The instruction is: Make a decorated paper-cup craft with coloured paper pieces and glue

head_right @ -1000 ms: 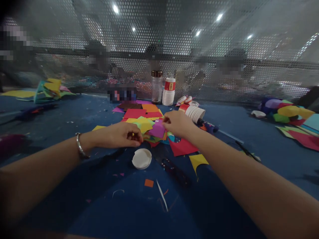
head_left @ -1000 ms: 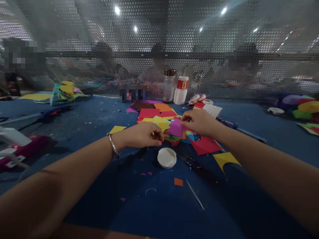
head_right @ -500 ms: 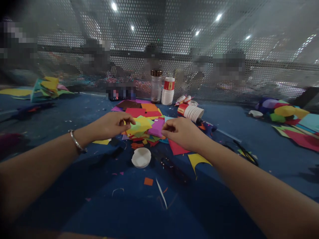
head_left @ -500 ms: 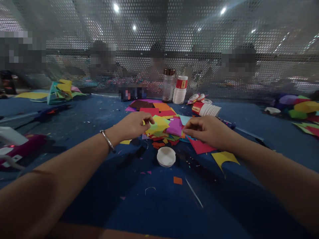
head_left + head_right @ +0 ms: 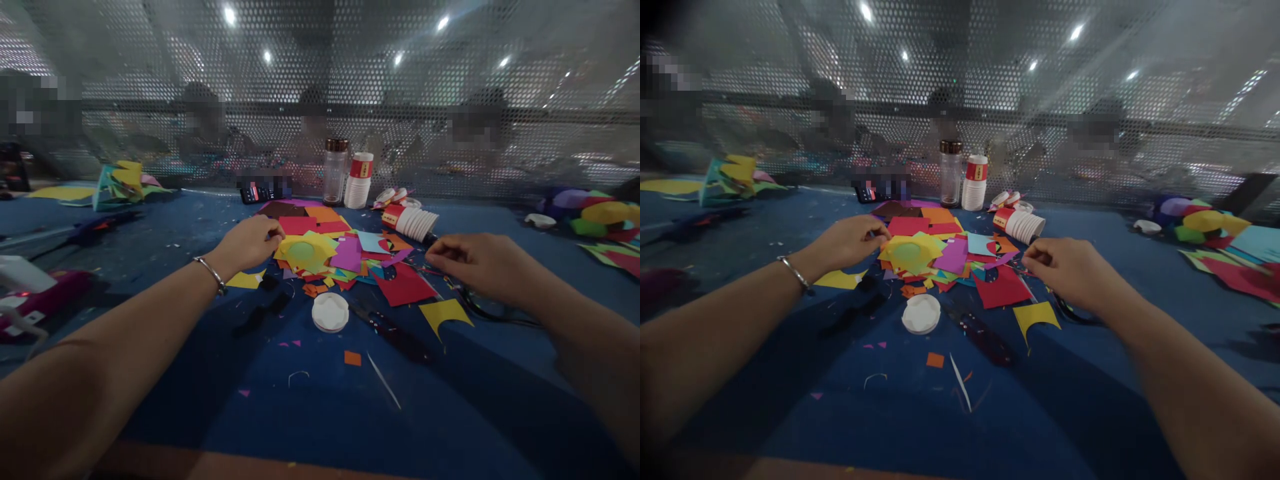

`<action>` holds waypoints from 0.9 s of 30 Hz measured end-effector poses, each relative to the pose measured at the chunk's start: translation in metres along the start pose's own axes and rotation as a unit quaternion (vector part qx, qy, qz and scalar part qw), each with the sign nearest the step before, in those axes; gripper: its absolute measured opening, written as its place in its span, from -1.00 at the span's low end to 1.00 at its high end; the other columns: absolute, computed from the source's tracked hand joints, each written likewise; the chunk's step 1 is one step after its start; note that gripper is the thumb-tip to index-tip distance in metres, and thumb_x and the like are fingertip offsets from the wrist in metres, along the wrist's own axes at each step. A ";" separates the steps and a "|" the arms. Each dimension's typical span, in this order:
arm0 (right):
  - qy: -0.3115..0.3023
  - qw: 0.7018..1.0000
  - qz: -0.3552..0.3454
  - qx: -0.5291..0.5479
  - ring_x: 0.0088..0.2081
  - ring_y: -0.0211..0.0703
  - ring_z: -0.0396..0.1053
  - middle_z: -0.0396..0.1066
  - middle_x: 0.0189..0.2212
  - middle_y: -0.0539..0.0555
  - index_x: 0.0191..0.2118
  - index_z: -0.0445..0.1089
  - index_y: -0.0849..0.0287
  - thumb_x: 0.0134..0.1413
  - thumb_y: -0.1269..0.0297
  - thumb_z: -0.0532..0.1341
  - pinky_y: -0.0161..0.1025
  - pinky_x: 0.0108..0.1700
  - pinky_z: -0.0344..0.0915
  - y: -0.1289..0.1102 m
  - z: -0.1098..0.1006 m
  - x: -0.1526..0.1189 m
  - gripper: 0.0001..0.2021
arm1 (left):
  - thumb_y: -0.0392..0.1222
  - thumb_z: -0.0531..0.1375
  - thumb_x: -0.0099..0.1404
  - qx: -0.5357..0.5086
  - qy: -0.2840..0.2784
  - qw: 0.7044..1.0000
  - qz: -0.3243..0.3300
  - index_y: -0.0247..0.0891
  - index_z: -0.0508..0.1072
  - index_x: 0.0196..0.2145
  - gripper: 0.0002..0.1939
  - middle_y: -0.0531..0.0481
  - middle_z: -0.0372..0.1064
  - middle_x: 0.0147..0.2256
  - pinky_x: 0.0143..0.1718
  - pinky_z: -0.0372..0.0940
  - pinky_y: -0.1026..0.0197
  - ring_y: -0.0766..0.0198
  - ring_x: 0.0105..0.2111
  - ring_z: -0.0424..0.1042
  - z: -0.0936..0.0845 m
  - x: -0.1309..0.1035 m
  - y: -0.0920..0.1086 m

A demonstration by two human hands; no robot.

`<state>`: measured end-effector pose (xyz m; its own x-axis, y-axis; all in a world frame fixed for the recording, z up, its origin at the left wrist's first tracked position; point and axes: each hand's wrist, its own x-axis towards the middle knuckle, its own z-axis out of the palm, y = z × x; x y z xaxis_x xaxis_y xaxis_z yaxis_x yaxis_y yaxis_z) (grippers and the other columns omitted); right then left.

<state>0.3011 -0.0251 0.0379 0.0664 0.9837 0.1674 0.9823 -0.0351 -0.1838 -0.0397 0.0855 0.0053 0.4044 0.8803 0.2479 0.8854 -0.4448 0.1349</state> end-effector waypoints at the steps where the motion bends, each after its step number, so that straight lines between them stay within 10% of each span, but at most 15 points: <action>1: -0.003 1.000 0.003 -0.018 -0.47 -0.09 0.46 0.54 -0.49 0.06 -0.37 0.52 0.07 0.17 0.25 0.19 -0.18 -0.39 0.31 0.004 0.001 0.001 -0.84 | -0.12 0.04 0.29 0.003 0.002 1.000 0.001 -0.24 0.58 -0.22 -0.67 -0.12 0.53 -0.21 -0.25 0.29 0.20 0.13 -0.27 0.47 0.000 0.000 0.000; 12: -0.020 0.975 -0.067 -0.213 -0.07 0.10 0.46 0.45 0.00 0.25 -0.04 0.49 0.16 0.25 0.34 0.08 -0.20 -0.34 0.25 -0.001 0.020 0.016 -0.72 | -0.08 0.07 0.28 -0.026 -0.008 0.999 0.022 -0.26 0.56 -0.26 -0.69 -0.12 0.53 -0.25 -0.28 0.28 0.19 0.15 -0.33 0.48 0.000 -0.004 0.008; 27: -0.006 0.957 -0.101 -0.271 -0.15 0.07 0.45 0.46 -0.09 0.28 -0.11 0.53 0.20 0.32 0.37 -0.03 -0.20 -0.46 0.11 -0.006 0.030 0.036 -0.65 | -0.10 0.10 0.28 -0.046 0.003 0.998 0.032 -0.28 0.55 -0.24 -0.72 -0.12 0.52 -0.24 -0.26 0.29 0.20 0.16 -0.31 0.48 0.001 -0.005 0.007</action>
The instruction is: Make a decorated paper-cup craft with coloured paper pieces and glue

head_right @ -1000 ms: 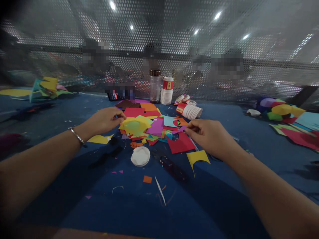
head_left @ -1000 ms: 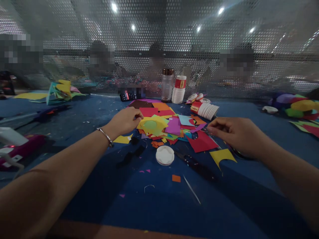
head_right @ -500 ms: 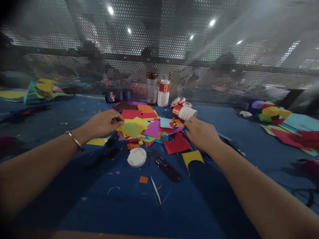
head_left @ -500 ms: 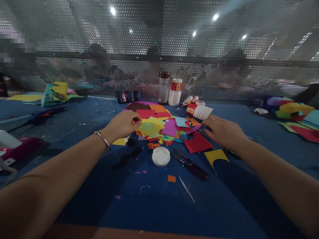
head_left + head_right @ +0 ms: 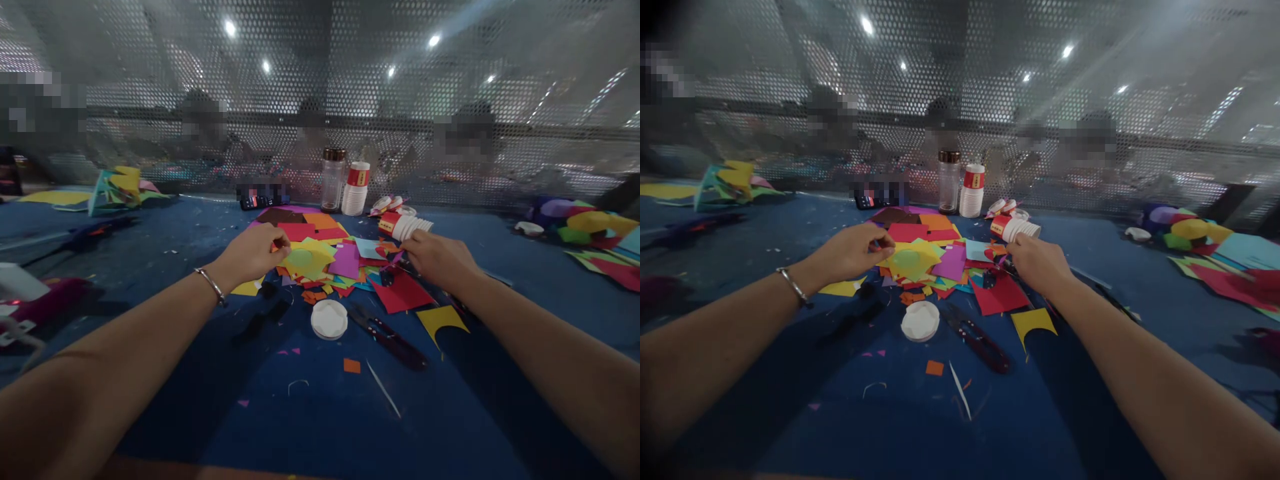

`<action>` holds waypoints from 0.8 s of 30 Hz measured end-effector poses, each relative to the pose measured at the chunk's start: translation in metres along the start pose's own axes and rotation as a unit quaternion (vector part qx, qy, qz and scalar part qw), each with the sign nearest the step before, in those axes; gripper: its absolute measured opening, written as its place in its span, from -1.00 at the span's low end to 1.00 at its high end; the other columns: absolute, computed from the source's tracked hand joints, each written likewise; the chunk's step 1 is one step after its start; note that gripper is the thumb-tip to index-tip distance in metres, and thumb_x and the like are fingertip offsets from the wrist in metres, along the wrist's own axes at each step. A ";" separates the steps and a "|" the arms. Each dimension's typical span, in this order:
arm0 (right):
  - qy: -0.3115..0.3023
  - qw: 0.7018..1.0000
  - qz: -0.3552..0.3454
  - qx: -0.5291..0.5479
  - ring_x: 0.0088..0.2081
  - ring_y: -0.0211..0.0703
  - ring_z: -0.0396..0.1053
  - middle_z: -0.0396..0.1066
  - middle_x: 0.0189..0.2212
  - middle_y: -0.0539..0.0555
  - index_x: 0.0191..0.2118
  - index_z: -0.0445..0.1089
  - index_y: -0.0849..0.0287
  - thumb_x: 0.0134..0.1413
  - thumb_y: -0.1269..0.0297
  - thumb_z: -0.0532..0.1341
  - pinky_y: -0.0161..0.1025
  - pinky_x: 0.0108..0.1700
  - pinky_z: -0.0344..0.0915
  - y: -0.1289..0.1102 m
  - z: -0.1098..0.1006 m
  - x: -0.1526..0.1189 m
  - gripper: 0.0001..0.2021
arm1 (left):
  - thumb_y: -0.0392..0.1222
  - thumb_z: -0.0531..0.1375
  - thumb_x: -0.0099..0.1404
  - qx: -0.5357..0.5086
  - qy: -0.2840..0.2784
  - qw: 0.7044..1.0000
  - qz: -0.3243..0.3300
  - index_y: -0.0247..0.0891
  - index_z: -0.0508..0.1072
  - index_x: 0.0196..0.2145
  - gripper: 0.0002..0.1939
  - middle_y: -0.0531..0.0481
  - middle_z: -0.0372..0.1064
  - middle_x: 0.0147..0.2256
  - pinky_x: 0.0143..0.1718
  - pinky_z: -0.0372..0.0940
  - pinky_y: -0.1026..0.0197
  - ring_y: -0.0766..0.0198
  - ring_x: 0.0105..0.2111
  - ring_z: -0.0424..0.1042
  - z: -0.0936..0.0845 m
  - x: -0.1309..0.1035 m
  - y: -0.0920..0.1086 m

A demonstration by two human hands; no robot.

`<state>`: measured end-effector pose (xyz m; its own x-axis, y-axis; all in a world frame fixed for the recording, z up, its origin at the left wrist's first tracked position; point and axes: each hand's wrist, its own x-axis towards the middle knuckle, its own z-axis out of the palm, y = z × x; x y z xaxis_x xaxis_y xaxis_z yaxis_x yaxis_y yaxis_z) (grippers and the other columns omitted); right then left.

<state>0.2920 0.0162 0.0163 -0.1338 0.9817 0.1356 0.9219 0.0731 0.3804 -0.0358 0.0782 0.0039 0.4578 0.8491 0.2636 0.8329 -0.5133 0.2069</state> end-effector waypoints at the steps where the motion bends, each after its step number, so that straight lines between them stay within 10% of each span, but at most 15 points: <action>1: 0.005 1.000 0.000 0.003 -0.15 0.06 0.45 0.46 -0.07 0.27 -0.11 0.53 0.19 0.32 0.36 -0.03 -0.20 -0.44 0.13 0.000 -0.002 -0.002 -0.64 | -0.10 0.10 0.28 0.002 0.002 1.000 -0.002 -0.27 0.55 -0.24 -0.73 -0.12 0.52 -0.24 -0.27 0.29 0.20 0.16 -0.31 0.48 0.000 0.000 -0.001; 16: -0.013 0.996 -0.008 0.088 -0.08 0.06 0.49 0.52 0.00 0.13 -0.01 0.53 0.02 0.21 0.30 0.10 -0.17 -0.26 0.33 0.002 -0.008 -0.028 -0.68 | -0.11 0.06 0.30 0.026 -0.008 0.999 -0.024 -0.23 0.58 -0.19 -0.68 -0.10 0.56 -0.24 -0.25 0.31 0.21 0.15 -0.29 0.49 0.002 0.007 -0.015; 24: 0.028 0.993 0.016 0.114 -0.13 0.13 0.50 0.57 -0.07 0.14 -0.10 0.56 0.02 0.18 0.23 0.15 -0.10 -0.24 0.35 0.006 -0.015 -0.030 -0.73 | -0.11 0.11 0.28 0.034 -0.004 0.999 0.015 -0.31 0.52 0.01 -0.58 -0.27 0.46 -0.06 0.14 0.17 -0.03 -0.06 0.04 0.36 0.006 0.008 -0.004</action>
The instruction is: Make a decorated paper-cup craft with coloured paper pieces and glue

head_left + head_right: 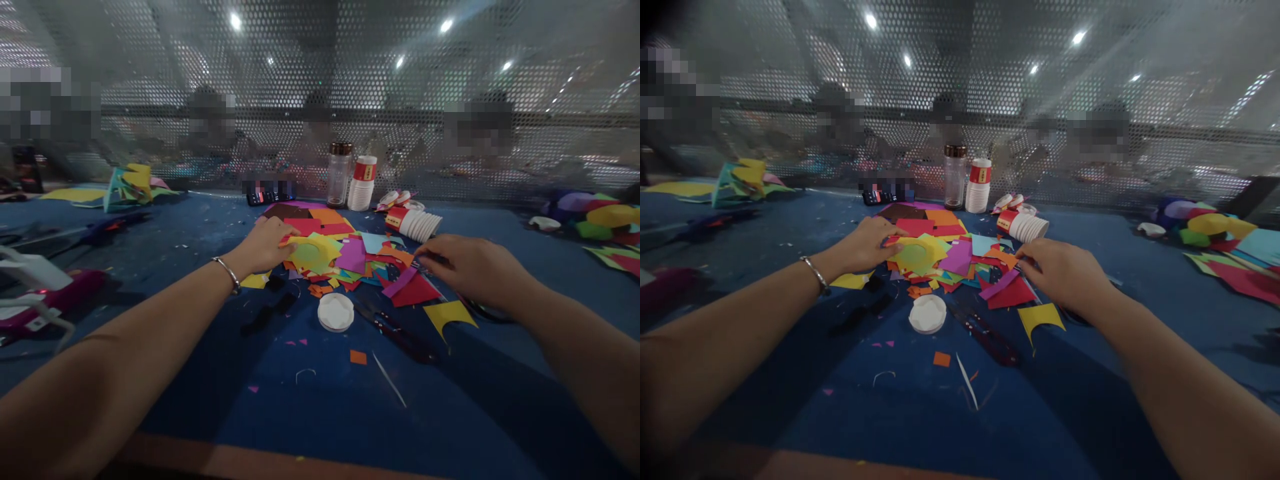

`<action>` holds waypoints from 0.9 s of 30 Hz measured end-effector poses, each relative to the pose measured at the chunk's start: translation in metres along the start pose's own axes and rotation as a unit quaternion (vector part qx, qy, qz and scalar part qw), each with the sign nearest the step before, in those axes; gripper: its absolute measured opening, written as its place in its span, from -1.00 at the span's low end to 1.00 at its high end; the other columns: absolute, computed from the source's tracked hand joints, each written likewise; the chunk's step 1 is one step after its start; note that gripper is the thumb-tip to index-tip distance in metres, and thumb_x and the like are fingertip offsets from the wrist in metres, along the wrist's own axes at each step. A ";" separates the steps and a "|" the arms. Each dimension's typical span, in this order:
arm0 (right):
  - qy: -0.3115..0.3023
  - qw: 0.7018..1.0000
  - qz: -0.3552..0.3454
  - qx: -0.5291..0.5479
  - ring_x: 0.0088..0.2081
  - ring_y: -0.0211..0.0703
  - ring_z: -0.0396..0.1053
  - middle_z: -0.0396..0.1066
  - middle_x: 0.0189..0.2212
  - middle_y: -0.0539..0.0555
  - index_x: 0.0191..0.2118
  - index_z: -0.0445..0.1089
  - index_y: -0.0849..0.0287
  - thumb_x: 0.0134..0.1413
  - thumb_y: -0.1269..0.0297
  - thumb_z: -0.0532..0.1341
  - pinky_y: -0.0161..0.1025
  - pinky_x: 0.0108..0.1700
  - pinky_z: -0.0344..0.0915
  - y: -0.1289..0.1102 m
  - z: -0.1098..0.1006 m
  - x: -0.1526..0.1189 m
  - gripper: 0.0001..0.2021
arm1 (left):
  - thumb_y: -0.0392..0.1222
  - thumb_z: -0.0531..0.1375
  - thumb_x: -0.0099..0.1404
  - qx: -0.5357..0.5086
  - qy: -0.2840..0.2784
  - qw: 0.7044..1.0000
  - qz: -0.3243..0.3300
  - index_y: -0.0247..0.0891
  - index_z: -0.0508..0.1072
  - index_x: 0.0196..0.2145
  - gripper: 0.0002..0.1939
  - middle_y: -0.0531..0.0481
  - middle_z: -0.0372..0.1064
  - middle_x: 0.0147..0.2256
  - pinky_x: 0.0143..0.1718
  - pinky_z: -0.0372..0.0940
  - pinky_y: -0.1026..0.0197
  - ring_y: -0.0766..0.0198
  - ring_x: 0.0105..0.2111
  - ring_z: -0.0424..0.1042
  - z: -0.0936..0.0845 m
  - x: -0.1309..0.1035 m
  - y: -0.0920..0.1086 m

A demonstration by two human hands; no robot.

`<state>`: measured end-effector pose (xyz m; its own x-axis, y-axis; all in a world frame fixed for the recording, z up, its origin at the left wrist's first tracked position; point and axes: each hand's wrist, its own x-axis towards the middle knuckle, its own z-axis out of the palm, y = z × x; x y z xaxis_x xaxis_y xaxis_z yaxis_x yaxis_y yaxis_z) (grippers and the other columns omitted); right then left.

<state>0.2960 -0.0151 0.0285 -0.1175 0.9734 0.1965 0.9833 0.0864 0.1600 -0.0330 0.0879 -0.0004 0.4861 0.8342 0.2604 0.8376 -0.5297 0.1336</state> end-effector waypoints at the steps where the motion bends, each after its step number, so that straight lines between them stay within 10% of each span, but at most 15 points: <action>1: 0.008 1.000 0.002 0.005 -0.15 0.13 0.51 0.58 -0.10 0.14 -0.13 0.57 0.02 0.17 0.23 0.15 -0.10 -0.26 0.35 0.001 0.000 0.000 -0.74 | -0.14 0.09 0.28 -0.002 0.002 1.000 -0.004 -0.30 0.51 0.02 -0.59 -0.26 0.46 -0.05 0.15 0.16 -0.04 -0.05 0.05 0.36 -0.001 0.001 -0.001; 10: 0.065 0.992 -0.045 0.093 -0.40 0.06 0.44 0.55 -0.38 0.16 -0.31 0.52 0.04 0.16 0.17 0.14 -0.11 -0.39 0.20 0.006 0.001 -0.004 -0.79 | -0.13 0.04 0.31 -0.064 -0.040 0.995 -0.069 -0.28 0.55 -0.08 -0.63 -0.10 0.57 -0.22 -0.27 0.26 0.23 0.17 -0.29 0.47 -0.018 0.004 -0.032; 27: 0.039 0.993 -0.028 0.110 -0.43 0.02 0.39 0.50 -0.44 0.16 -0.31 0.48 0.06 0.18 0.12 0.14 -0.12 -0.41 0.13 0.011 0.006 0.000 -0.79 | -0.26 0.33 -0.04 -0.122 -0.234 0.957 -0.124 -0.29 0.51 -0.43 -0.85 0.07 0.46 -0.49 -0.37 0.12 0.34 0.28 -0.43 0.35 -0.047 -0.019 -0.079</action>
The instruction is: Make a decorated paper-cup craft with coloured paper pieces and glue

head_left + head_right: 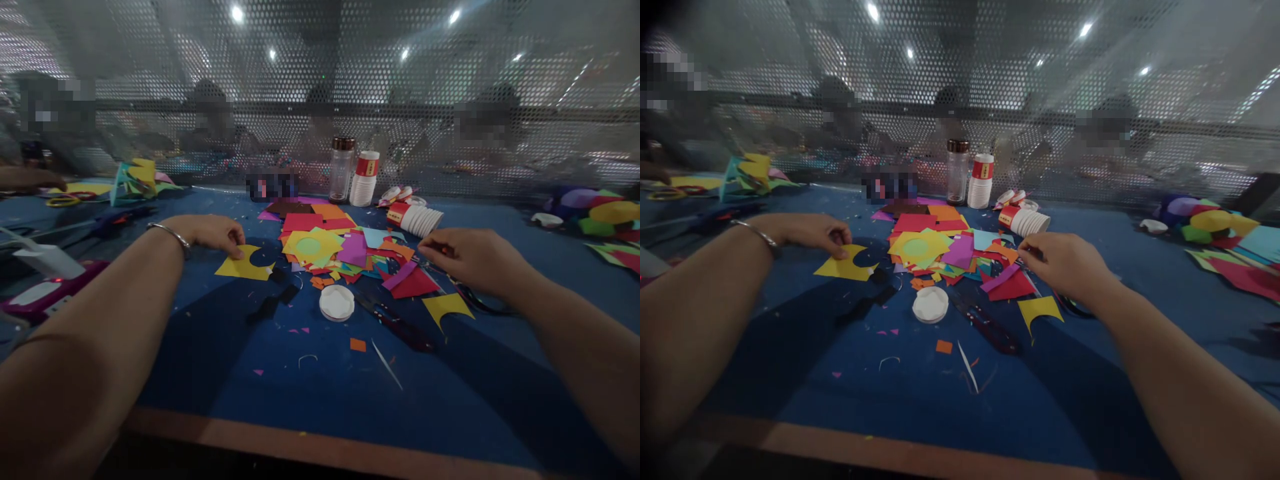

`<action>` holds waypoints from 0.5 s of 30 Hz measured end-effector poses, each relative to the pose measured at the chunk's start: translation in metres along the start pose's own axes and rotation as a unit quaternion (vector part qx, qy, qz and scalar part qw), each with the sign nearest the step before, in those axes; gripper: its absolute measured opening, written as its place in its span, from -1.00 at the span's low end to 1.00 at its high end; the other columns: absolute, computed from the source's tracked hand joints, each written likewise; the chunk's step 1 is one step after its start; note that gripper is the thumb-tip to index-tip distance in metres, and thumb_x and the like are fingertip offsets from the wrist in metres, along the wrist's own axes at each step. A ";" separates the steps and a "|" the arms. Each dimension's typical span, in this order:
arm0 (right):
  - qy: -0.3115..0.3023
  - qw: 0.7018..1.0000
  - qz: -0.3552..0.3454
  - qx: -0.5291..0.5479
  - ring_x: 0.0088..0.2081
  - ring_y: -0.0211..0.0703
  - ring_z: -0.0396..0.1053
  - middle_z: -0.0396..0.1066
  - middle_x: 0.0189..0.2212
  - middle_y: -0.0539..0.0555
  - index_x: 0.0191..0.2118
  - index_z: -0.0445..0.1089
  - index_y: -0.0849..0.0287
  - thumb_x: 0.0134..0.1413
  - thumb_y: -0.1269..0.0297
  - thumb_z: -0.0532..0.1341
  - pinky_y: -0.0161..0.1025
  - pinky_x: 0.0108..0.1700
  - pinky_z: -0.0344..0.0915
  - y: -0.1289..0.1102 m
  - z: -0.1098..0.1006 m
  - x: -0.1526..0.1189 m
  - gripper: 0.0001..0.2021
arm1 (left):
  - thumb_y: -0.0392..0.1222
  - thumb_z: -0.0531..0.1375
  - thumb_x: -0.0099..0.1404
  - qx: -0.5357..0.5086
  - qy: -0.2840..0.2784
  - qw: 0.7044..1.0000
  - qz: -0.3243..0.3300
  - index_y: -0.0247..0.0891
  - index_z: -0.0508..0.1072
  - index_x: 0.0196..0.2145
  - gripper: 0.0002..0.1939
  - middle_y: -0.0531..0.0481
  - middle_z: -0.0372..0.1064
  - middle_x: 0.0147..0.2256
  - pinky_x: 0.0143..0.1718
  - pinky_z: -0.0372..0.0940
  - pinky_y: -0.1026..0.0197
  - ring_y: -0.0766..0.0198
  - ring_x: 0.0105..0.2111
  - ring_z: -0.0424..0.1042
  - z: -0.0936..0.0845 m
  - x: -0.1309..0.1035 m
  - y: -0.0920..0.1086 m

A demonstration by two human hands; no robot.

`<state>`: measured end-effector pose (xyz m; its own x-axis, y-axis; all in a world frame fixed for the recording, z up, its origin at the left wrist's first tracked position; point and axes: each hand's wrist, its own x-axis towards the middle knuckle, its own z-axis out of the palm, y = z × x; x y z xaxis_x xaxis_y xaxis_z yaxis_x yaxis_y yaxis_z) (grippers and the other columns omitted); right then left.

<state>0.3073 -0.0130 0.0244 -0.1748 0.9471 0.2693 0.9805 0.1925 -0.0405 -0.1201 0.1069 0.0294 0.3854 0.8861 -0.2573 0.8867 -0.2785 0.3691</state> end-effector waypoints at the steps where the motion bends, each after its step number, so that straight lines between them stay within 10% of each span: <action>1: 0.001 1.000 -0.002 0.001 -0.45 0.01 0.38 0.50 -0.45 0.15 -0.32 0.48 0.05 0.18 0.12 0.14 -0.13 -0.41 0.13 0.000 0.000 0.000 -0.79 | -0.27 0.33 -0.06 -0.007 -0.014 1.000 0.001 -0.27 0.51 -0.48 -0.89 0.06 0.45 -0.51 -0.38 0.11 0.32 0.27 -0.45 0.34 0.000 0.002 -0.001; 9: 0.001 0.999 0.011 0.051 -0.47 -0.04 0.37 0.48 -0.50 0.13 -0.36 0.46 0.07 0.16 0.13 0.13 -0.14 -0.41 0.13 -0.005 -0.005 0.000 -0.78 | -0.29 0.31 0.07 -0.151 0.074 0.984 0.062 -0.23 0.42 -0.51 -0.89 0.08 0.36 -0.54 -0.41 0.16 0.29 0.31 -0.49 0.29 -0.001 -0.002 0.020; 15: -0.064 0.987 -0.040 0.142 -0.52 -0.19 0.27 0.39 -0.57 0.05 -0.42 0.42 0.14 0.18 -0.01 0.10 -0.22 -0.44 0.12 -0.028 -0.012 -0.007 -0.65 | -0.45 0.19 0.25 -0.404 0.279 0.865 0.104 -0.21 0.26 -0.35 -0.81 0.11 0.29 -0.43 -0.57 0.18 0.38 0.39 -0.51 0.27 0.013 -0.010 0.070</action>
<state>0.2824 -0.0279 0.0354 -0.2793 0.9468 0.1598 0.9010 0.3160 -0.2972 -0.0587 0.0742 0.0462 0.1324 0.9517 0.2769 0.2579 -0.3028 0.9175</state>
